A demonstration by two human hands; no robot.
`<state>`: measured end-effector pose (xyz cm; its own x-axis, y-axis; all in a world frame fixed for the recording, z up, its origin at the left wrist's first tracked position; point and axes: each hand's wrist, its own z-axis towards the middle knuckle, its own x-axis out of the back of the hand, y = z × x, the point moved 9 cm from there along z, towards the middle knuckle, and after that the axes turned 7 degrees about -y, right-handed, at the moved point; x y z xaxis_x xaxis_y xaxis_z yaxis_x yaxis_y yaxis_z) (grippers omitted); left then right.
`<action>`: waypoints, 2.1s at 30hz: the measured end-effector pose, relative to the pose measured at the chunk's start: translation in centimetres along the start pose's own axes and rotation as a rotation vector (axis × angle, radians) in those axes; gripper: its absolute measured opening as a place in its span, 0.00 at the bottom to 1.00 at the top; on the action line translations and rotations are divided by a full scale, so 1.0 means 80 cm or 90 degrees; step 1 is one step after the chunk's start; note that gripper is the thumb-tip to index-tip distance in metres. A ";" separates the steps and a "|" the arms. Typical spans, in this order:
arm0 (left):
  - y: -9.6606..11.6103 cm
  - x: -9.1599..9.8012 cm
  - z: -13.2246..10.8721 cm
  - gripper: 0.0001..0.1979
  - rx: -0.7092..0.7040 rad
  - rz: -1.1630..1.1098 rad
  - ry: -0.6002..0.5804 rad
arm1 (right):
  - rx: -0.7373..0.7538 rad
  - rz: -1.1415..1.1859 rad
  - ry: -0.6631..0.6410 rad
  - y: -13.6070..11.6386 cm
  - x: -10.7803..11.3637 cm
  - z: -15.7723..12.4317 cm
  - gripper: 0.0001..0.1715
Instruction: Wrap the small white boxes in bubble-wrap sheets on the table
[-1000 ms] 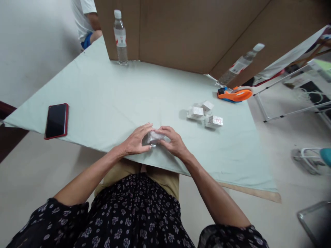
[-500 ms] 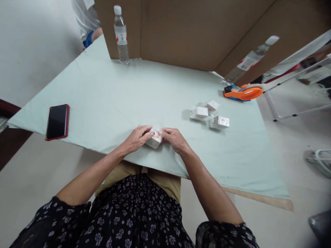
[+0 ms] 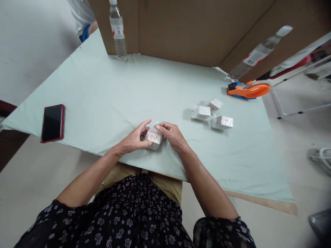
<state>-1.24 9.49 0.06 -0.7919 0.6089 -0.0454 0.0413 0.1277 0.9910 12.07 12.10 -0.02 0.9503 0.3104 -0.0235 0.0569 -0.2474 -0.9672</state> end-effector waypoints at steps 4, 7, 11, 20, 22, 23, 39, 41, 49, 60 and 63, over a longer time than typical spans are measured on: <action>-0.005 -0.001 -0.004 0.50 -0.011 -0.018 0.014 | 0.007 0.025 0.008 -0.001 0.001 0.012 0.20; -0.007 0.002 -0.004 0.50 0.008 -0.019 0.032 | 0.025 0.035 0.019 -0.004 0.005 0.014 0.18; -0.010 0.006 -0.001 0.49 0.056 -0.011 0.050 | 0.050 0.009 0.030 -0.009 0.008 0.008 0.13; -0.003 0.008 0.003 0.33 0.088 0.067 0.098 | 0.085 -0.171 0.050 -0.034 0.007 -0.003 0.08; 0.001 0.006 0.003 0.33 0.097 0.084 0.105 | 0.088 -0.220 0.048 -0.037 0.005 -0.005 0.09; 0.002 0.006 0.003 0.34 0.097 0.085 0.111 | 0.090 -0.240 0.048 -0.039 0.005 -0.007 0.09; 0.014 0.012 0.007 0.30 0.089 0.246 0.176 | 0.060 -0.242 -0.131 -0.030 -0.003 0.008 0.12; 0.012 0.012 0.008 0.30 0.090 0.240 0.177 | 0.069 -0.239 -0.158 -0.030 -0.005 0.010 0.13; 0.010 0.011 0.006 0.32 0.122 0.223 0.176 | 0.099 -0.292 -0.209 -0.037 -0.013 0.008 0.15; 0.009 0.014 0.006 0.31 0.105 0.205 0.171 | 0.130 -0.230 0.024 -0.038 0.047 -0.048 0.13; 0.009 0.014 0.006 0.31 0.107 0.200 0.175 | 0.106 -0.217 0.056 -0.028 0.050 -0.059 0.15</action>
<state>-1.82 10.66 0.64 -0.8570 0.4102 0.3118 0.3857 0.1094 0.9161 17.15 9.56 3.25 0.9082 0.2680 0.3214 0.3307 0.0111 -0.9437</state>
